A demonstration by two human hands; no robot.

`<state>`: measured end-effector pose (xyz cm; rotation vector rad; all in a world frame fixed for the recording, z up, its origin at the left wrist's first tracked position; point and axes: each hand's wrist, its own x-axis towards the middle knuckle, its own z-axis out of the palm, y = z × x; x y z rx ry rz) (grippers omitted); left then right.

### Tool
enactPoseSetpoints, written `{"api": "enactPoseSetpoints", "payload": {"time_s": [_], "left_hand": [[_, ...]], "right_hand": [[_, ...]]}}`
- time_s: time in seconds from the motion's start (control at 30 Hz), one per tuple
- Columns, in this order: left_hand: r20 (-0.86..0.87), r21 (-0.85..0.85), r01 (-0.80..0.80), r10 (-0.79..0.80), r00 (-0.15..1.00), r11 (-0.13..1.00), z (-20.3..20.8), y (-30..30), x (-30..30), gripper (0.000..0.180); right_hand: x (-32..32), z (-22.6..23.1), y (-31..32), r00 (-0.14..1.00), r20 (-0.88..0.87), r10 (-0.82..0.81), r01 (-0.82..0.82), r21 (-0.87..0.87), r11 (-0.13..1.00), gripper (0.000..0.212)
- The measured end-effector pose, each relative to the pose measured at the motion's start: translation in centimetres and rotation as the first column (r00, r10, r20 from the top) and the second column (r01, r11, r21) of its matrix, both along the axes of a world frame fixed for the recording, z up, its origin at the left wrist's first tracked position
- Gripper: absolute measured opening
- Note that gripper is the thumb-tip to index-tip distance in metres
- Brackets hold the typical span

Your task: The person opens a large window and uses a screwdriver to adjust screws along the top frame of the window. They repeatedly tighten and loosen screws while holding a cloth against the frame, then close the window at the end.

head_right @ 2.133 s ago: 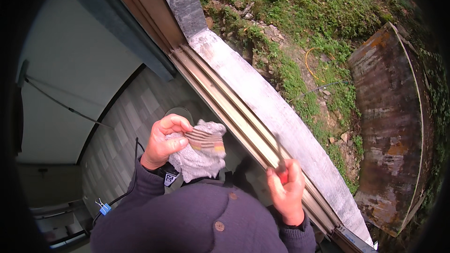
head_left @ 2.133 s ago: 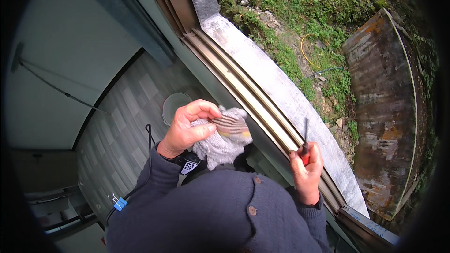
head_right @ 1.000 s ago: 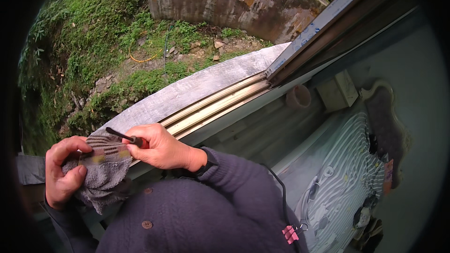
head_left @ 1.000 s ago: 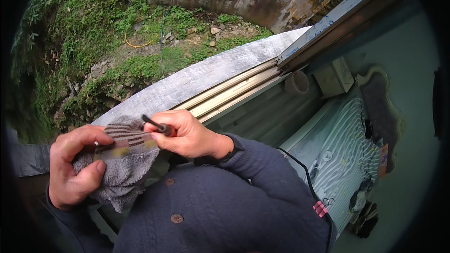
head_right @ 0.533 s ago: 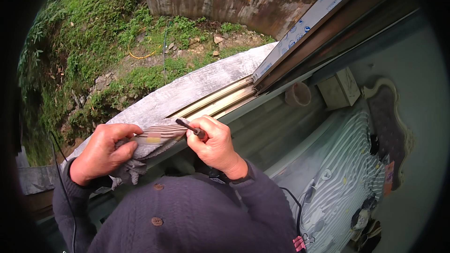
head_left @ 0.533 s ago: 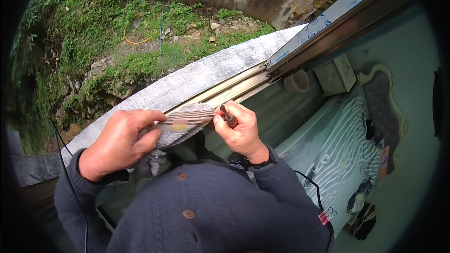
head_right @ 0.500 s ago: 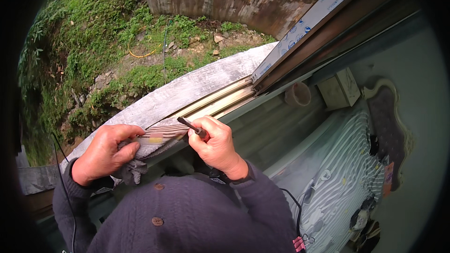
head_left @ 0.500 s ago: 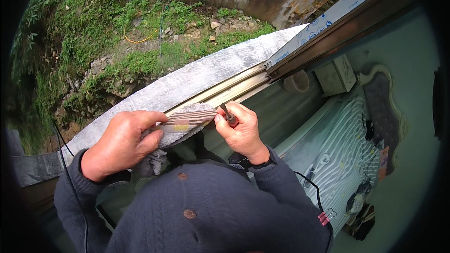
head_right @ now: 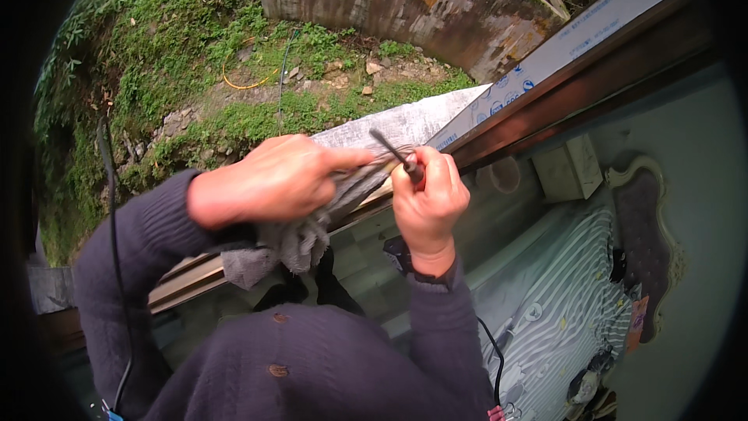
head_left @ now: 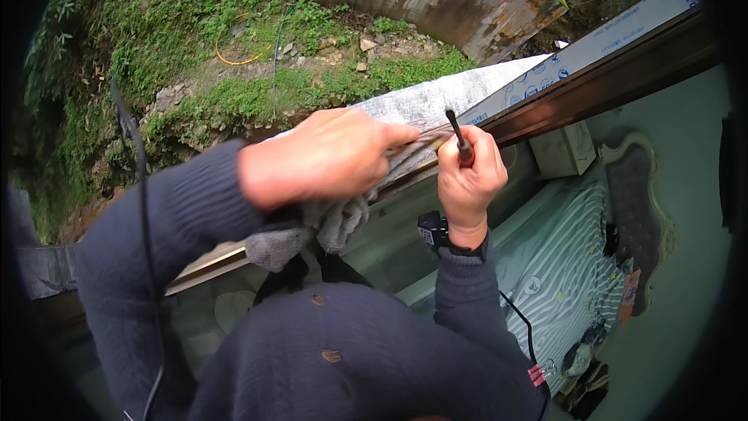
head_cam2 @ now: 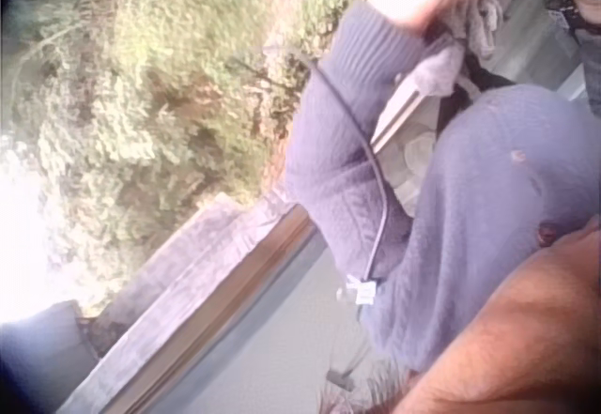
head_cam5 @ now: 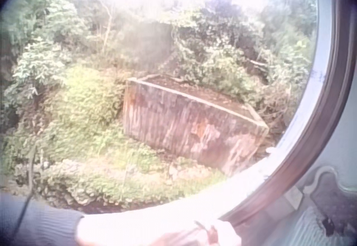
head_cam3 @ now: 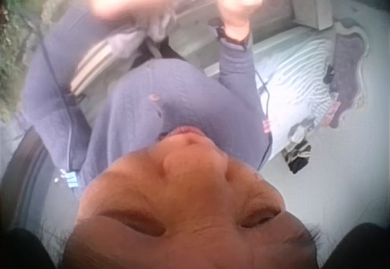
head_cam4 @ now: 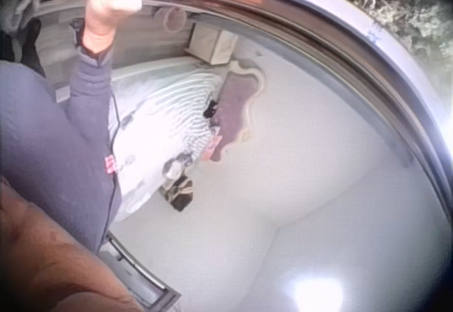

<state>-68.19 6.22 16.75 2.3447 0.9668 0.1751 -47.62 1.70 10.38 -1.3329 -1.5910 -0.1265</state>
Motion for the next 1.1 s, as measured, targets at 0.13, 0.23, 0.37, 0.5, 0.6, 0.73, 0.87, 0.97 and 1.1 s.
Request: {"api": "enactPoseSetpoints", "payload": {"time_s": [0.13, 0.23, 0.37, 0.5, 0.6, 0.73, 0.87, 0.97, 1.1], "left_hand": [[-0.08, -0.077, 0.071, -0.077, 0.994, 0.994, -2.8, 4.4, 3.7, 0.065], [-0.239, -0.125, 0.067, -0.096, 0.966, 0.99, -4.9, 6.3, 6.2, 0.066], [-0.218, -0.21, 0.182, -0.227, 0.949, 0.961, -7.4, 7.8, 7.1, 0.063], [-0.147, -0.182, 0.157, -0.185, 0.972, 0.971, -8.8, 8.5, 6.6, 0.055], [-0.111, -0.127, 0.147, -0.161, 0.981, 0.981, -9.3, 8.5, 6.4, 0.055], [0.126, -0.076, 0.157, -0.146, 0.981, 0.985, -9.6, 8.5, 7.4, 0.064], [0.019, -0.135, 0.329, -0.33, 0.944, 0.935, -9.2, 9.1, 8.4, 0.044], [0.045, -0.06, 0.23, -0.228, 0.973, 0.971, -9.6, 9.0, 6.8, 0.036], [0.263, -0.154, 0.071, -0.029, 0.964, 0.986, -10.0, 10.4, 3.3, 0.031]], "right_hand": [[0.3, -1.0, 2.0, 0.993, 0.076, -0.087, 0.091, -0.049, 0.995, 0.022], [0.2, -1.1, 0.3, 0.995, -0.062, -0.08, 0.071, -0.143, 0.987, 0.027], [1.5, 0.4, -4.5, 0.94, -0.332, -0.082, -0.061, -0.4, 0.914, 0.043], [2.2, 1.9, -8.6, 0.935, -0.328, -0.136, -0.08, -0.567, 0.82, 0.044], [1.2, 2.1, -9.6, 0.987, -0.07, -0.148, 0.075, -0.611, 0.788, 0.036], [-0.4, 2.0, -9.4, 0.976, 0.154, -0.155, 0.213, -0.519, 0.828, 0.031], [-1.2, 1.9, -9.2, 0.962, 0.207, -0.175, 0.257, -0.485, 0.836, 0.032], [-1.4, 1.8, -9.4, 0.963, 0.201, -0.179, 0.255, -0.471, 0.844, 0.032], [-1.7, 1.9, -9.5, 0.966, 0.183, -0.182, 0.249, -0.476, 0.844, 0.032]]}}
